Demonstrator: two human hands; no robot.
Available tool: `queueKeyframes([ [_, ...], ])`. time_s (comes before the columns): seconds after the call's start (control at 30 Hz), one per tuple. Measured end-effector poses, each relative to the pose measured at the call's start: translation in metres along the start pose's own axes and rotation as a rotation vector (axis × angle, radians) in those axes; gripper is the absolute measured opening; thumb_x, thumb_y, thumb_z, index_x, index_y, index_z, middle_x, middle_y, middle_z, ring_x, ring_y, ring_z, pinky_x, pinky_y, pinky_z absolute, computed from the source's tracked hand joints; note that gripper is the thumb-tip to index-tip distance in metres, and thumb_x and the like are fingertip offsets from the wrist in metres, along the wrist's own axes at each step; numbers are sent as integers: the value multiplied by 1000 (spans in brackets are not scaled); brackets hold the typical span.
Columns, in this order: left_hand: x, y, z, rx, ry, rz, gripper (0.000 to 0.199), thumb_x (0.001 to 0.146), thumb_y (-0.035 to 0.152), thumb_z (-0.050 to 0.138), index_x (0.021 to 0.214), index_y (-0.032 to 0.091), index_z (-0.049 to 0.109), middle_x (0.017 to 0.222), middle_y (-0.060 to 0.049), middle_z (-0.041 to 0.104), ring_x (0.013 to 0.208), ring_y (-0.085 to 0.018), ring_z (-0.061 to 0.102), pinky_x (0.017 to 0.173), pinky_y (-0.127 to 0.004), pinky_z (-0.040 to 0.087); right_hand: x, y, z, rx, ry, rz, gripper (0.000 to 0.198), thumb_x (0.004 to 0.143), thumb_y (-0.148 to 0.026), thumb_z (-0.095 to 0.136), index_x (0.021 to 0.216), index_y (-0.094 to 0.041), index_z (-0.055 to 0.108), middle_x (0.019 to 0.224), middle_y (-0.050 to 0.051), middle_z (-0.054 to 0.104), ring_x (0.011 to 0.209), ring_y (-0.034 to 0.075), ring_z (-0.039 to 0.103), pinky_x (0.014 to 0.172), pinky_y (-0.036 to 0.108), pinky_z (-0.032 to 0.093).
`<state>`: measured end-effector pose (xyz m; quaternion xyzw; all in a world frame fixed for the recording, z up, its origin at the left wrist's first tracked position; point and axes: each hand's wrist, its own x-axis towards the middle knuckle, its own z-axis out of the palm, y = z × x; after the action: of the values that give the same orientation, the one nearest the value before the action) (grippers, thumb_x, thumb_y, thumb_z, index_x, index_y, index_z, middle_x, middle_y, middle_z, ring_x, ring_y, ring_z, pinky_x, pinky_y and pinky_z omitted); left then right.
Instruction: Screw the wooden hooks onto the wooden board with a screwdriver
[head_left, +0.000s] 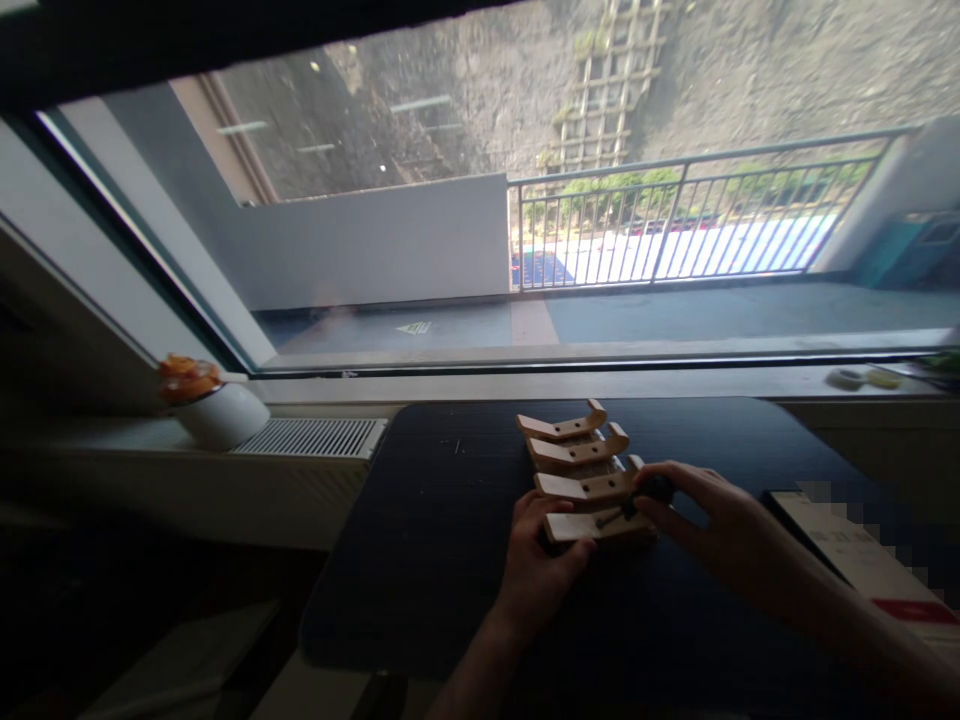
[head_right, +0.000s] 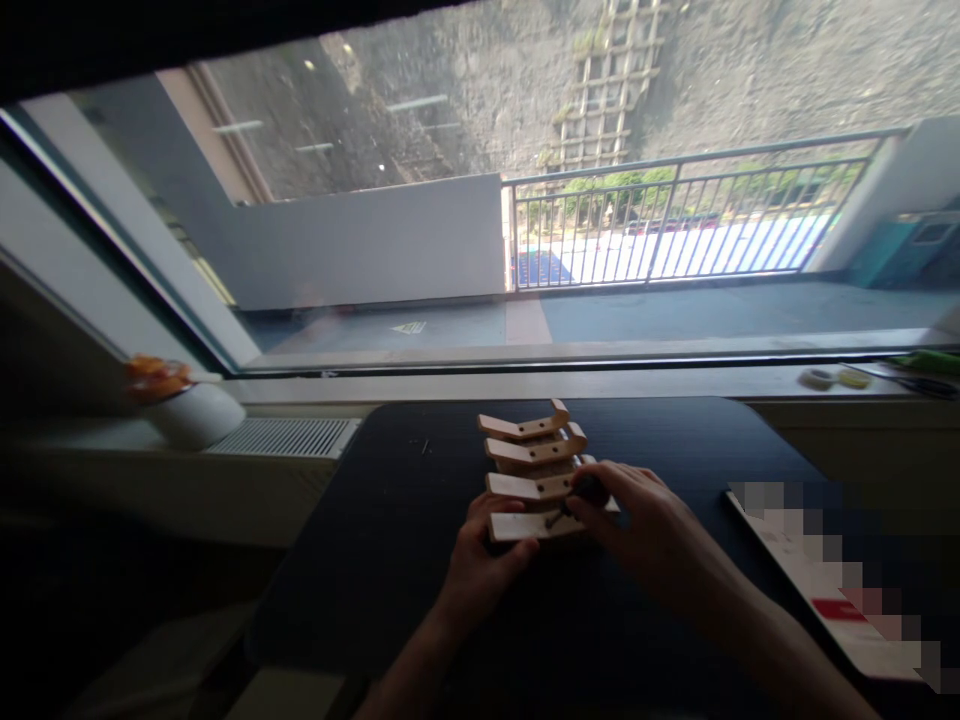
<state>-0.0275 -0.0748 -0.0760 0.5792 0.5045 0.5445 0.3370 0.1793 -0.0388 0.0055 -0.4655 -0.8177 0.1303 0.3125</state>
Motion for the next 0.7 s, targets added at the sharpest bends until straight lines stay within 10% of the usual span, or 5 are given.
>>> queueKeyframes([
  [0.7, 3, 48, -14, 894, -239, 304, 17, 83, 21, 63, 99, 25, 65, 103, -4, 65, 100, -26, 51, 93, -49, 34, 5, -6, -1, -9, -9, -40, 18, 88, -38, 56, 98, -25, 64, 100, 4, 71, 91, 23, 65, 80, 35, 51],
])
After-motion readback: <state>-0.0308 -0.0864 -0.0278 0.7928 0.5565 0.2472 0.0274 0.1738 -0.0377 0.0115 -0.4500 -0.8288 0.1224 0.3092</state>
